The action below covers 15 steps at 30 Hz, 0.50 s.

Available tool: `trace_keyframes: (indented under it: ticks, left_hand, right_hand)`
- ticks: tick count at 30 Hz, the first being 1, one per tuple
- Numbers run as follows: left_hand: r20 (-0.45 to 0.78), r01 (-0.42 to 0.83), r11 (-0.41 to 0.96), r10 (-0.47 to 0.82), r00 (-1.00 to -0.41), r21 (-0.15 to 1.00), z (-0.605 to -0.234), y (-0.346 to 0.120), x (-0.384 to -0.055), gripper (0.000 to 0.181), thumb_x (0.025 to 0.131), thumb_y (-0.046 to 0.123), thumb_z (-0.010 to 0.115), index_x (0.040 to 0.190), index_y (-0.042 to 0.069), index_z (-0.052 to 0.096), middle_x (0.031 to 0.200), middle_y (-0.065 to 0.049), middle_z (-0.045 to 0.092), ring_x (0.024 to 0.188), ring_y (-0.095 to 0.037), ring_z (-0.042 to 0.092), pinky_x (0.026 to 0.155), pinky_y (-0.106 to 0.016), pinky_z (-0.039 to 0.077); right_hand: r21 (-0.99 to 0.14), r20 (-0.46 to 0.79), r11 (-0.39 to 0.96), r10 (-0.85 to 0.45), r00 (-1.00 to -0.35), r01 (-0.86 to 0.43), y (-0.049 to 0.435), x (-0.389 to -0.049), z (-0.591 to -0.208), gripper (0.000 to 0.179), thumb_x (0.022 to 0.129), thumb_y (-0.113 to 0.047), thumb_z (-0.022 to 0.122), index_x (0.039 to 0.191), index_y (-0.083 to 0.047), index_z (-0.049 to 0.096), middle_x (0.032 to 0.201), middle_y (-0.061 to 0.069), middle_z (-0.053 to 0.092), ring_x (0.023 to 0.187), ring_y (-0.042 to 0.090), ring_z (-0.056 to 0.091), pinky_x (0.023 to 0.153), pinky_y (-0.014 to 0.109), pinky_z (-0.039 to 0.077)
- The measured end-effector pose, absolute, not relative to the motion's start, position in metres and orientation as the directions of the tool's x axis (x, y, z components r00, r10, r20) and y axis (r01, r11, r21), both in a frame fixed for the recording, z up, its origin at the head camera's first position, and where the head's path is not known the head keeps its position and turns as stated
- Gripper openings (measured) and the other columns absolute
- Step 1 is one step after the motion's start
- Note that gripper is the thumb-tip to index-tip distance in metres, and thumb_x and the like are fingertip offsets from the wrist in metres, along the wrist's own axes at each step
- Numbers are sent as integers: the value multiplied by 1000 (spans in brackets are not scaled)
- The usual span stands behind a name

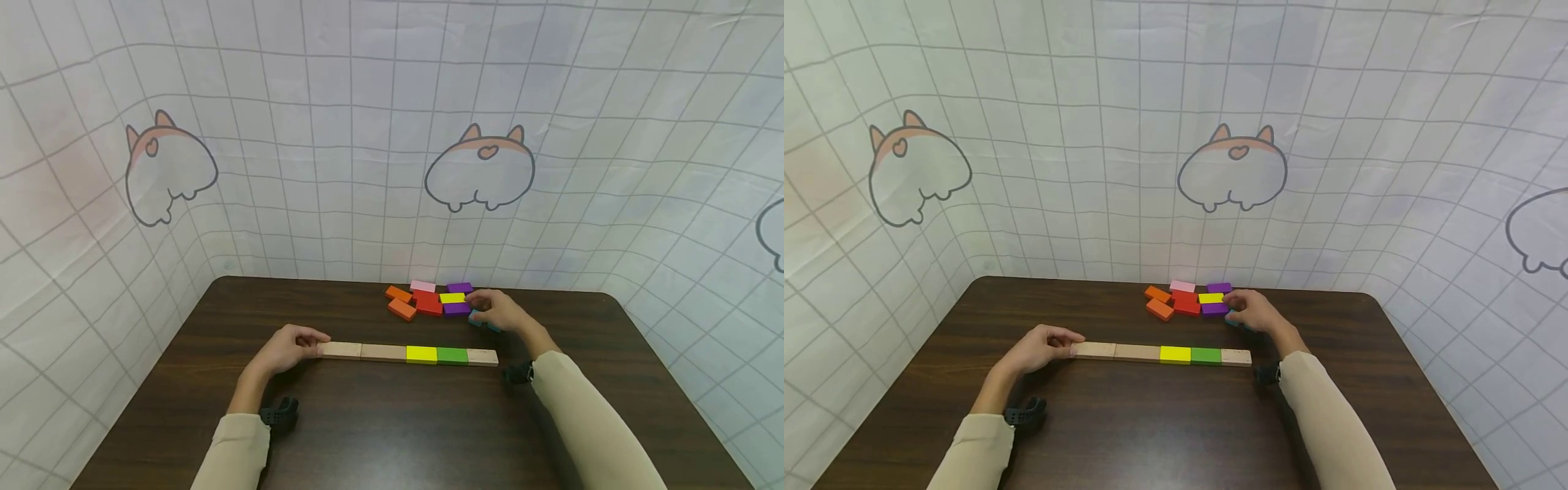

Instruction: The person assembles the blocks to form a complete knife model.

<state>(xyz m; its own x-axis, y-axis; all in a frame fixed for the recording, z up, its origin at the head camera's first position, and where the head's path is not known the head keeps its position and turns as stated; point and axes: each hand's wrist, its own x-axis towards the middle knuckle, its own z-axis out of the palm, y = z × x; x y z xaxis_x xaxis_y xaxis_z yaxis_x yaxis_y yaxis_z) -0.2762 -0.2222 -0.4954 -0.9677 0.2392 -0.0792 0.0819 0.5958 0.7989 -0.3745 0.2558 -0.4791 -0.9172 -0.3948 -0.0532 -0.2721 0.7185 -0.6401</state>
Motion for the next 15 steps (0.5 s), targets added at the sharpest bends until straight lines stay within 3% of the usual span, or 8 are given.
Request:
trace_keyframes:
  ticks: [15]
  left_hand:
    - [-77,80,598,233,-970,798,-497,-222,-276,21,93,13,75,114,13,79,91,-4,68,78,-18,55,73,-33,46]
  right_hand:
    - [-600,-53,764,-333,-941,-237,240,-384,-487,34,93,-19,76,123,-6,69,125,19,67,115,36,61,102,55,48]
